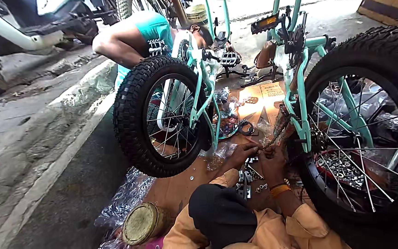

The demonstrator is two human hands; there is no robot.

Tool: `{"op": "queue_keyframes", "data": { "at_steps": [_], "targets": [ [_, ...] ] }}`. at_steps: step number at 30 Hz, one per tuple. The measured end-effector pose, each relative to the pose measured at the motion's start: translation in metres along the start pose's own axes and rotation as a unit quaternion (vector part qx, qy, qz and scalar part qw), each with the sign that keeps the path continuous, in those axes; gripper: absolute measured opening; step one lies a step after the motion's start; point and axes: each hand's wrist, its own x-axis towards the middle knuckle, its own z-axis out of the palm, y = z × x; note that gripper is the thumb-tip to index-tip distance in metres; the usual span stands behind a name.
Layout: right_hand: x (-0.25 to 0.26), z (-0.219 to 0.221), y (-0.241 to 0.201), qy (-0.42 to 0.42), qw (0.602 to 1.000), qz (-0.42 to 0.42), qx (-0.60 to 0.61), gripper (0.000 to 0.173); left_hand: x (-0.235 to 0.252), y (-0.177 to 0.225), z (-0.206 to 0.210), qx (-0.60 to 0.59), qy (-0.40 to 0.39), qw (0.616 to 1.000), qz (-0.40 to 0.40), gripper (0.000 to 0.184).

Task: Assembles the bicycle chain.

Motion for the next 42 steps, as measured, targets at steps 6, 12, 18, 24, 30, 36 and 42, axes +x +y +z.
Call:
{"op": "queue_keyframes", "data": {
  "at_steps": [6,12,18,24,30,36,42],
  "targets": [
    [-0.001,0.0,-0.001,0.007,1.0,-0.014,0.014,0.03,-0.003,0.006,0.004,0.008,0.007,1.0,0.006,0.023],
    [-0.005,-0.002,-0.003,0.009,0.997,-0.069,-0.044,0.027,-0.004,0.007,0.003,0.015,0.007,1.0,0.001,0.023],
    [0.002,0.001,0.008,0.025,0.997,-0.07,-0.037,0.029,-0.003,0.001,0.002,0.013,0.004,1.0,0.013,0.023],
    [0.005,-0.013,0.009,-0.011,0.995,-0.083,-0.06,0.037,-0.006,0.007,0.012,0.027,0.001,1.0,0.013,0.024],
    [0.016,-0.006,0.015,-0.094,0.99,-0.1,-0.028,0.023,-0.009,0.012,0.005,0.094,0.028,0.995,0.027,0.024],
    [0.012,-0.008,0.019,-0.091,0.991,-0.099,0.017,0.025,-0.01,0.01,0.006,0.082,0.025,0.996,0.039,0.025],
    [0.017,-0.008,0.029,-0.074,0.992,-0.092,0.039,0.022,-0.006,0.006,0.007,0.038,0.039,0.997,0.051,0.022]
  ]
}}
